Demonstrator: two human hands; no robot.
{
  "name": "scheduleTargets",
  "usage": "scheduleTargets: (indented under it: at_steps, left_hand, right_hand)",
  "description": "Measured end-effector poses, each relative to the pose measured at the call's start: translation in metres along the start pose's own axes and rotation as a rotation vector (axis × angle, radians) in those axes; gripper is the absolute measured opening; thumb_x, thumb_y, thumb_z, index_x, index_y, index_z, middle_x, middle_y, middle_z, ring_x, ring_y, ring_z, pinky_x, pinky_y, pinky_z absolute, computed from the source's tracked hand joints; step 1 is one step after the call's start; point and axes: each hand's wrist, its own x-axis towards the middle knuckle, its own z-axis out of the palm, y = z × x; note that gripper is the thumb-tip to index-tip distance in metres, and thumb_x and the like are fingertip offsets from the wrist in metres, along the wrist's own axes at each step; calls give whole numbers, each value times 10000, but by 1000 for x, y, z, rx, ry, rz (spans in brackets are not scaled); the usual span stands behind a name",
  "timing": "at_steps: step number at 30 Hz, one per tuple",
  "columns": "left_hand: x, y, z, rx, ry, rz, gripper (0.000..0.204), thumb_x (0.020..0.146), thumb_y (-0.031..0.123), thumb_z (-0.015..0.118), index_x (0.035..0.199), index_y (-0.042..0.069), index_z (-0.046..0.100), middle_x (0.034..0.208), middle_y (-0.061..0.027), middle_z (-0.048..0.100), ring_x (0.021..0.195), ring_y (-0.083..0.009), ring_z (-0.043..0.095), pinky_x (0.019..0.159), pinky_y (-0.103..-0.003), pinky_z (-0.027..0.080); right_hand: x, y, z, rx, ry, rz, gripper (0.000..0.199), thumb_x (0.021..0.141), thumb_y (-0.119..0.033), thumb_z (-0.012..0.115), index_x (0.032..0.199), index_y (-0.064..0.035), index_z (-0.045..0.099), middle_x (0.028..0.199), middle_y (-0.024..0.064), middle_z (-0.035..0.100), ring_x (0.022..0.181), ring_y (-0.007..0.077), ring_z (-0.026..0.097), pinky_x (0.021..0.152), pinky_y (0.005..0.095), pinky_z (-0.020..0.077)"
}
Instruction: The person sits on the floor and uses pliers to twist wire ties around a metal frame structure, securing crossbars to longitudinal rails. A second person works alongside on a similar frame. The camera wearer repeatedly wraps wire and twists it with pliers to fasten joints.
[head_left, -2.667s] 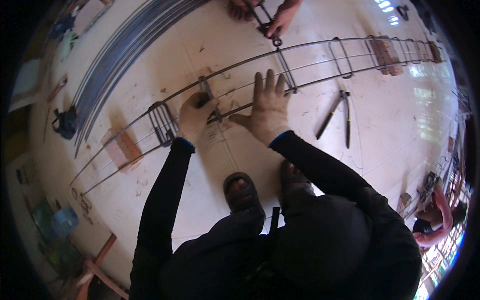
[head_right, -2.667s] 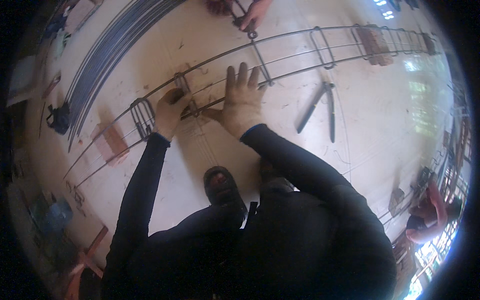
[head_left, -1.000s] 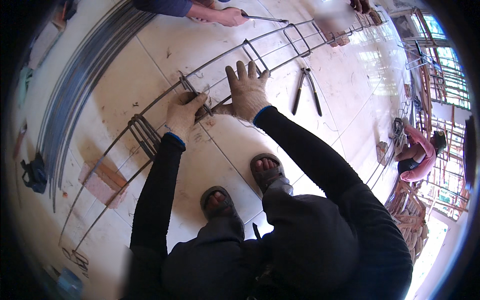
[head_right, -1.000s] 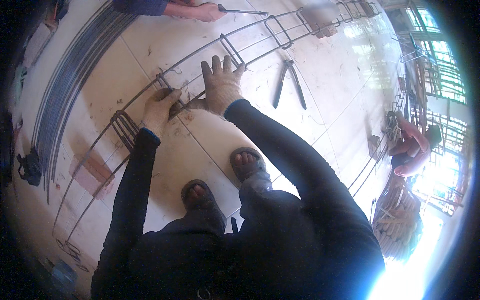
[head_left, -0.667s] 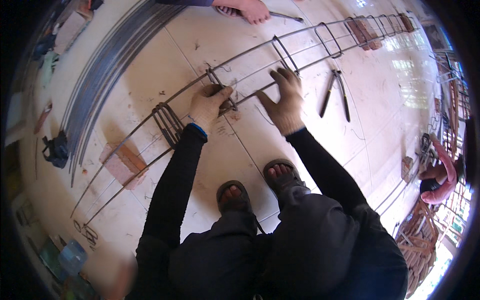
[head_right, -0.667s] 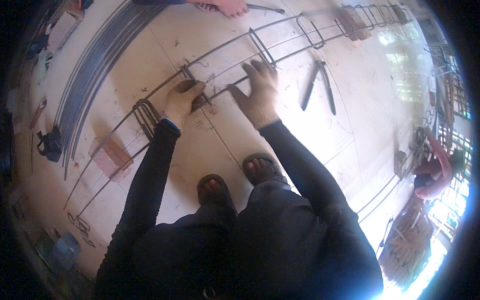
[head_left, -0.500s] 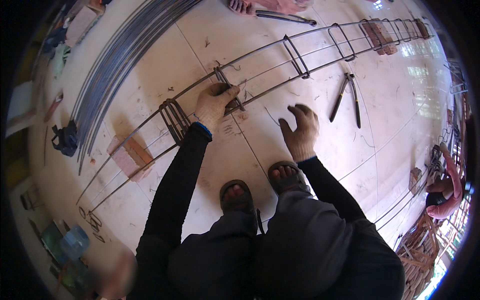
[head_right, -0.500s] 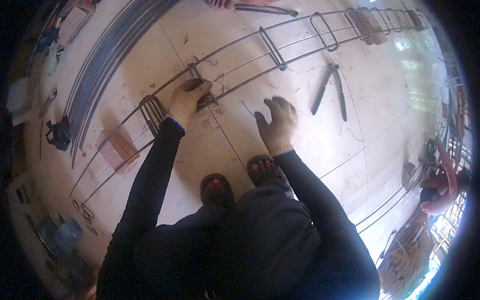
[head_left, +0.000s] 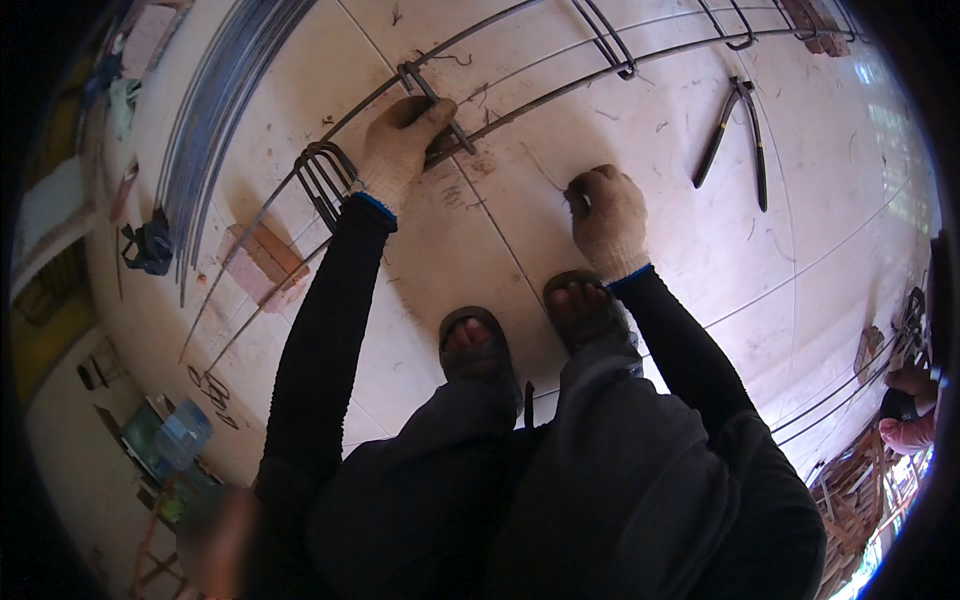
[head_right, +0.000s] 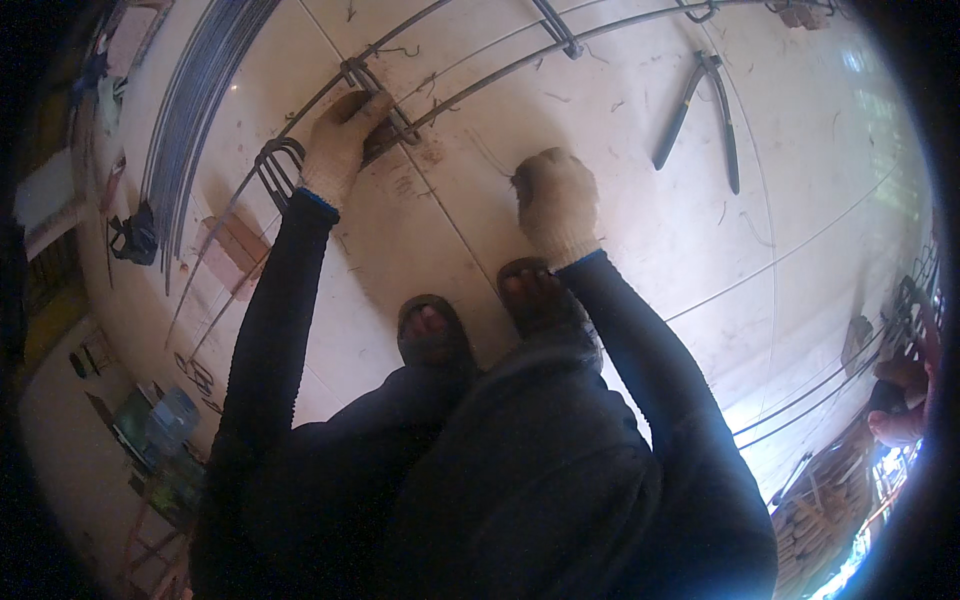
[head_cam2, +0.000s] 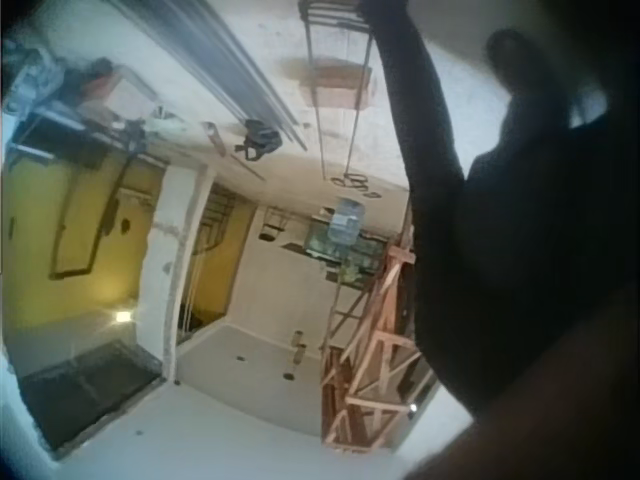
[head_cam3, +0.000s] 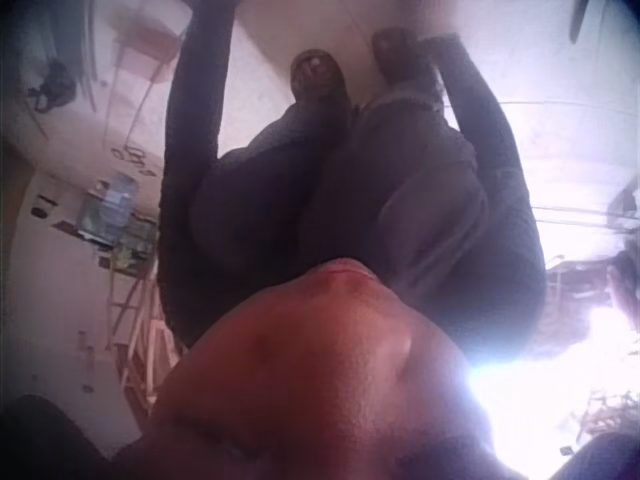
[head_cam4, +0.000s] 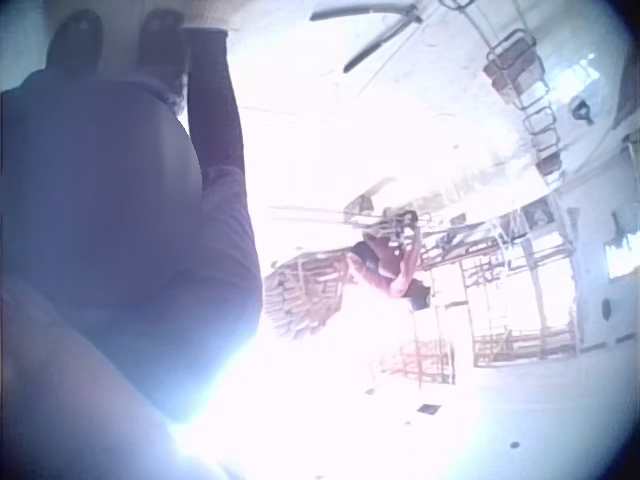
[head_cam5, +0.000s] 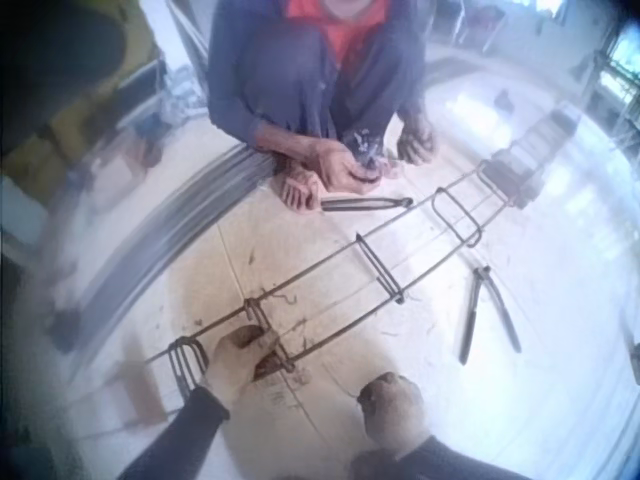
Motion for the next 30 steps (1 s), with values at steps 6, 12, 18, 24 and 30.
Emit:
scheduleTargets:
  at_steps: [6, 12, 18, 24, 30]
  left_hand:
    - [-11, 13, 2, 63, 46, 62, 613, 961, 418, 788, 1265, -104, 684, 1161, -168, 752, 1042, -208, 704, 917, -314, 546]
    - [-11, -5, 4, 120, 207, 243, 495, 1001, 365, 744, 1239, -65, 686, 1122, -142, 746, 988, -212, 706, 897, -345, 554]
    - [-44, 8, 18, 460, 389, 462, 319, 979, 270, 752, 1198, 39, 731, 999, -105, 718, 879, -204, 696, 791, -351, 558]
    - [-47, 15, 19, 611, 328, 613, 305, 945, 248, 774, 1193, 72, 758, 957, -103, 716, 838, -233, 695, 772, -372, 558]
    - [-34, 19, 16, 596, 241, 698, 263, 937, 220, 778, 1127, 37, 766, 1017, -128, 740, 860, -280, 704, 776, -403, 561]
  right_hand:
    - [19, -32, 24, 56, 9, 4, 78, 867, -139, 751, 911, -77, 736, 1017, 141, 697, 973, 390, 667, 841, 499, 530]
    - [39, -42, 49, 198, 112, -39, 97, 885, -120, 736, 970, -74, 724, 1100, 143, 702, 1024, 395, 663, 880, 495, 525]
    - [44, -41, 64, 287, 159, -58, 97, 906, -110, 706, 993, -67, 710, 1091, 151, 717, 1003, 398, 682, 864, 493, 539]
    - [49, -43, 71, 350, 129, -26, 112, 940, -132, 689, 1034, -72, 691, 1011, 163, 722, 949, 403, 699, 814, 483, 552]
    - [57, -52, 74, 383, 162, 22, 127, 946, -153, 685, 1038, -65, 692, 1002, 180, 717, 965, 419, 691, 821, 505, 545]
